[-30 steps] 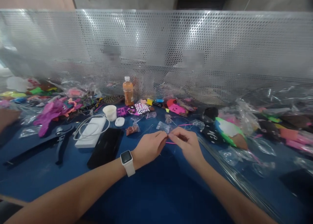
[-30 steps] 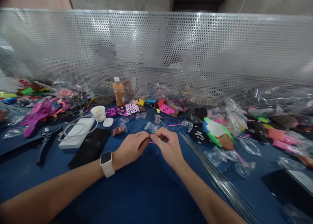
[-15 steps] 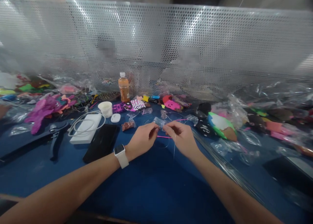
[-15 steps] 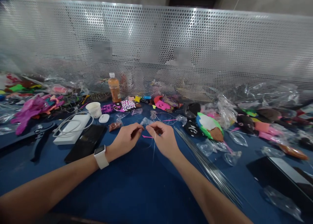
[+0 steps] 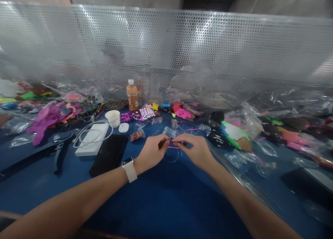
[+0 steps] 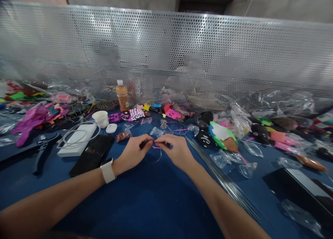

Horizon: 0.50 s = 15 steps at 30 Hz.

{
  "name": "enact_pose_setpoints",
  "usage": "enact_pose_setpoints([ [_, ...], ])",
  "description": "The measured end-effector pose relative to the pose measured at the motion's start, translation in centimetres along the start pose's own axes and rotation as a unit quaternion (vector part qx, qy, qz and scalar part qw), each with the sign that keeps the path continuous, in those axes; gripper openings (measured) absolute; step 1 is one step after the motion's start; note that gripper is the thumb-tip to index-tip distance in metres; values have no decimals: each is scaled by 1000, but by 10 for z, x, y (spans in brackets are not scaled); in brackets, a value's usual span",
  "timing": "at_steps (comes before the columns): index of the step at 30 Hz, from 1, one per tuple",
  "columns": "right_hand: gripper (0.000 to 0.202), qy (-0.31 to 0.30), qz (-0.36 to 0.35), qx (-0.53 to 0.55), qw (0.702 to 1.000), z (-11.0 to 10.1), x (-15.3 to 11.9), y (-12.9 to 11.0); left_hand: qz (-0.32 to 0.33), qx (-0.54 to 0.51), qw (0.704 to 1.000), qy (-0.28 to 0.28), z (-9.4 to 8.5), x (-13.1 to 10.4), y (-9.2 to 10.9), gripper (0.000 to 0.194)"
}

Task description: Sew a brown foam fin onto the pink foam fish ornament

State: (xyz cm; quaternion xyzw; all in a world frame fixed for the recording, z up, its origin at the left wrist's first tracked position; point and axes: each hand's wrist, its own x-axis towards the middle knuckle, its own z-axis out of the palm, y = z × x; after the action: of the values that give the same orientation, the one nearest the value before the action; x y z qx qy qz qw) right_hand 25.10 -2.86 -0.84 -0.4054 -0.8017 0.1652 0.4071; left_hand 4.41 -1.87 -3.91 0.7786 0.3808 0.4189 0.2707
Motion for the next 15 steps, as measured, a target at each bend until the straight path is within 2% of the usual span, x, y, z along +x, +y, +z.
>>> enact_pose_setpoints([
  [3,18,-3,-46,-20,999,-1,0,3,-12,-8,1000,-3,1,-1,0,19],
  [6,19,5,-55,-25,998,1,-1,1,-2,-13,1000,2,0,-1,2,18],
  [12,10,75,-13,-23,997,8,-7,-10,109,42,993,17,-11,1,11,17],
  [15,8,104,22,33,994,14,-9,-15,149,86,985,17,-13,-1,14,20],
])
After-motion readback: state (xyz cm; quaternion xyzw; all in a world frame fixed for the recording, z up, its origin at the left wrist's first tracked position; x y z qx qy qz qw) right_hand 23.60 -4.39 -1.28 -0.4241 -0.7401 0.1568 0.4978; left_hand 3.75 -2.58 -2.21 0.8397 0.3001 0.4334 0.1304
